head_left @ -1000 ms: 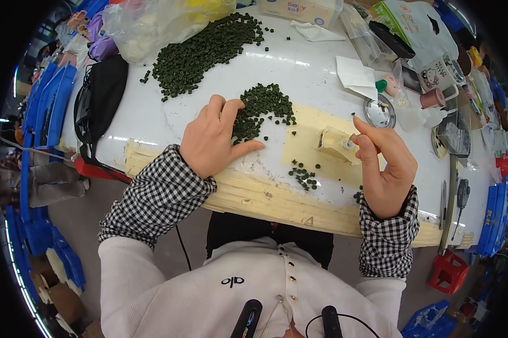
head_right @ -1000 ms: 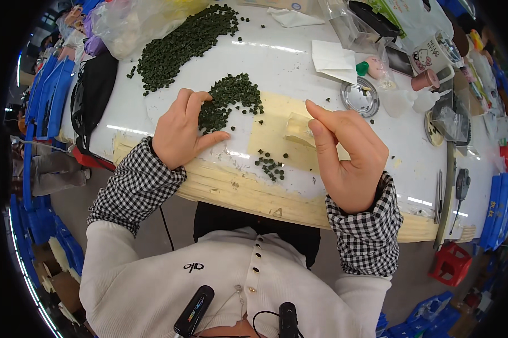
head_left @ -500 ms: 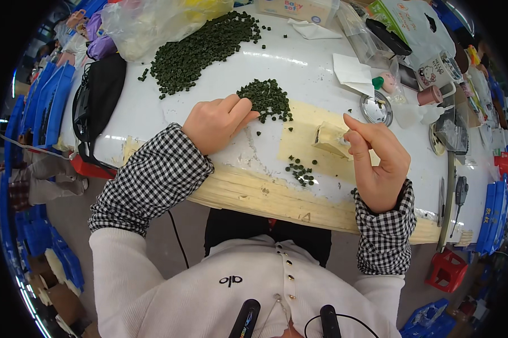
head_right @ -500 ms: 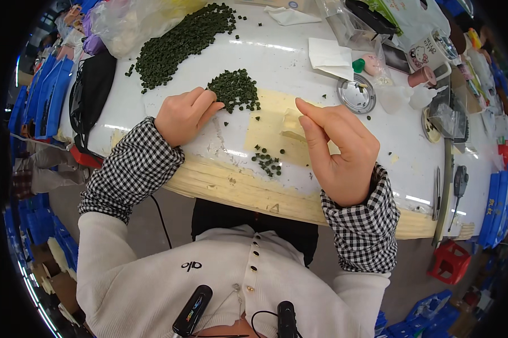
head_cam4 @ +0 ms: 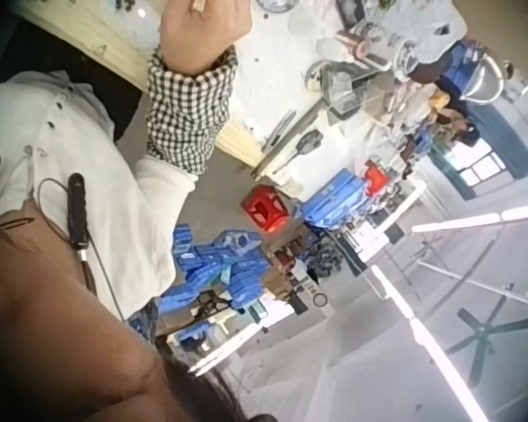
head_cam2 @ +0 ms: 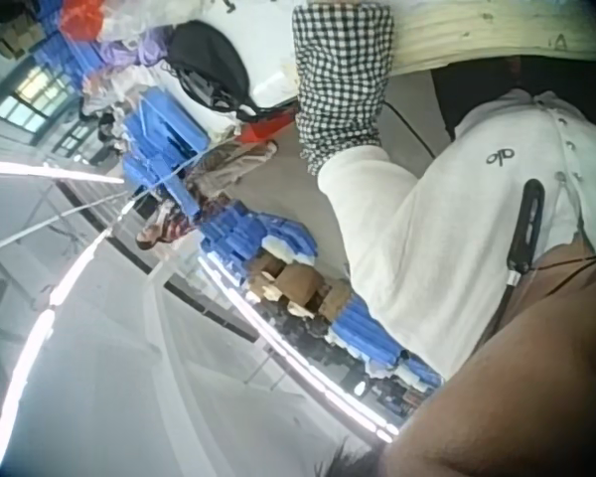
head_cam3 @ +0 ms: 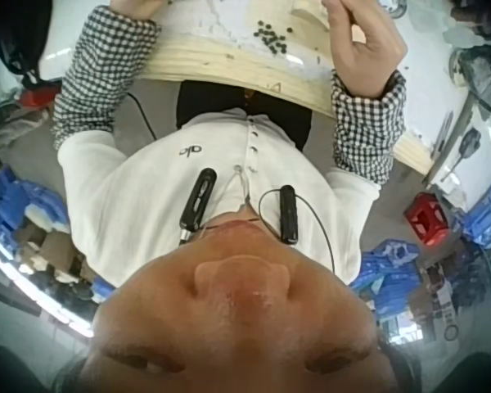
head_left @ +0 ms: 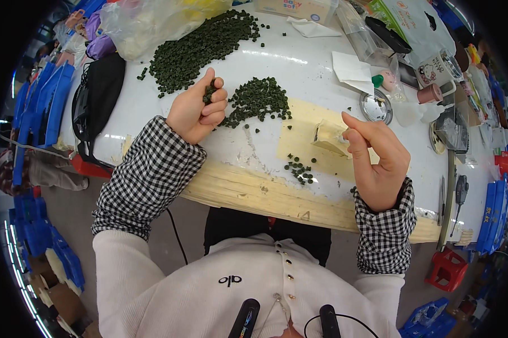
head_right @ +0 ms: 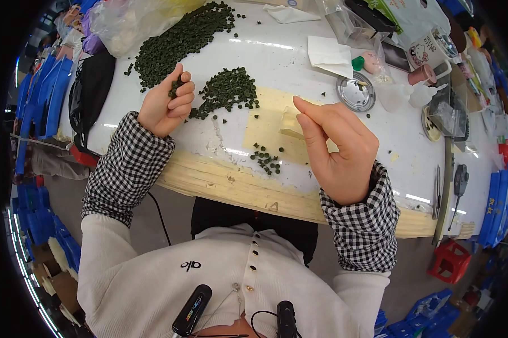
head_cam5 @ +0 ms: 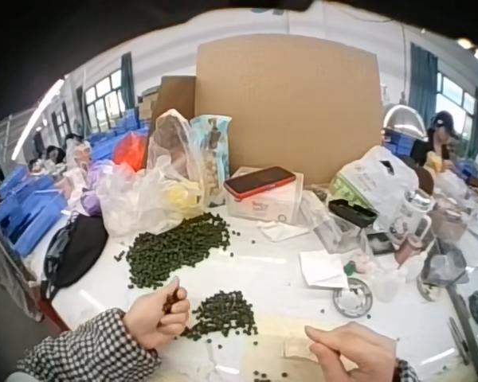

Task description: The recorder is manually assembling small green toy components onto a small plastic part.

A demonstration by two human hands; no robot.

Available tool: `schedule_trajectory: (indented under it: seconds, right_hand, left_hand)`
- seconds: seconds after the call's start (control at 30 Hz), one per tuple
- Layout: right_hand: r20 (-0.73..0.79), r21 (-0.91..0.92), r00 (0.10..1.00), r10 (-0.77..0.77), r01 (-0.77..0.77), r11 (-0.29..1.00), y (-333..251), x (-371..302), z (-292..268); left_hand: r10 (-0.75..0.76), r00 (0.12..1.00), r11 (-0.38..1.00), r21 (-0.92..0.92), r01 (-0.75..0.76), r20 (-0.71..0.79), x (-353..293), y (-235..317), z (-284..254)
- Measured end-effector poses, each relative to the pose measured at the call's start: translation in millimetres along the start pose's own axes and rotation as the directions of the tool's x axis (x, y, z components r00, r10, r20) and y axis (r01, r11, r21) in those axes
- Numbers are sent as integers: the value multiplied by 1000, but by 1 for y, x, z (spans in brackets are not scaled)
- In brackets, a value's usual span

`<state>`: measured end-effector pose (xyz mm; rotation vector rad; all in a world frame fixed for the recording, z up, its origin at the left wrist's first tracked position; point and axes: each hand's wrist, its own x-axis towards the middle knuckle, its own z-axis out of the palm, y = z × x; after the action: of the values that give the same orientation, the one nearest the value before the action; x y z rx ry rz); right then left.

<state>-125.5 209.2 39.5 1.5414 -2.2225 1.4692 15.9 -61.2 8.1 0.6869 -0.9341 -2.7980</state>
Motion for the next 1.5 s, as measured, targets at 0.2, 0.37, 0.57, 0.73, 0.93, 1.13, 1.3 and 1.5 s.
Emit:
schedule_trajectory:
  seconds: [0.2,0.37,0.57,0.73,0.93,1.13,1.3,1.5]
  right_hand:
    - [-8,4,1000,15,-15,1000,0,-1,0]
    - [-101,61,991,88,-82,995,0,-1,-11]
    - [100,-170,981,164,-146,975,-4,-13,-57]
    - [175,-372,953,249,-170,913,20,-51,-56]
    - [231,-467,956,180,-53,883,26,-57,-50]
    - [212,-547,975,66,63,835,28,-59,-40]
    - [195,-521,978,76,38,853,28,-59,-38]
    - [159,-338,967,199,-136,931,20,-57,-43]
  left_hand:
    - [-12,991,973,-228,-19,-130,-9,-16,18]
    - [-1,994,985,-170,-18,-109,-11,-21,27]
    - [4,1000,998,-55,-4,-16,-23,-26,24]
    - [-56,998,997,-61,55,-14,-26,-34,34]
    - [-47,998,984,173,37,51,-24,-45,54]
    - [-99,990,994,-34,103,98,-22,-47,50]
    - [-103,991,992,-58,108,85,-22,-53,46]
    - [-255,958,966,73,248,130,-35,-75,44]
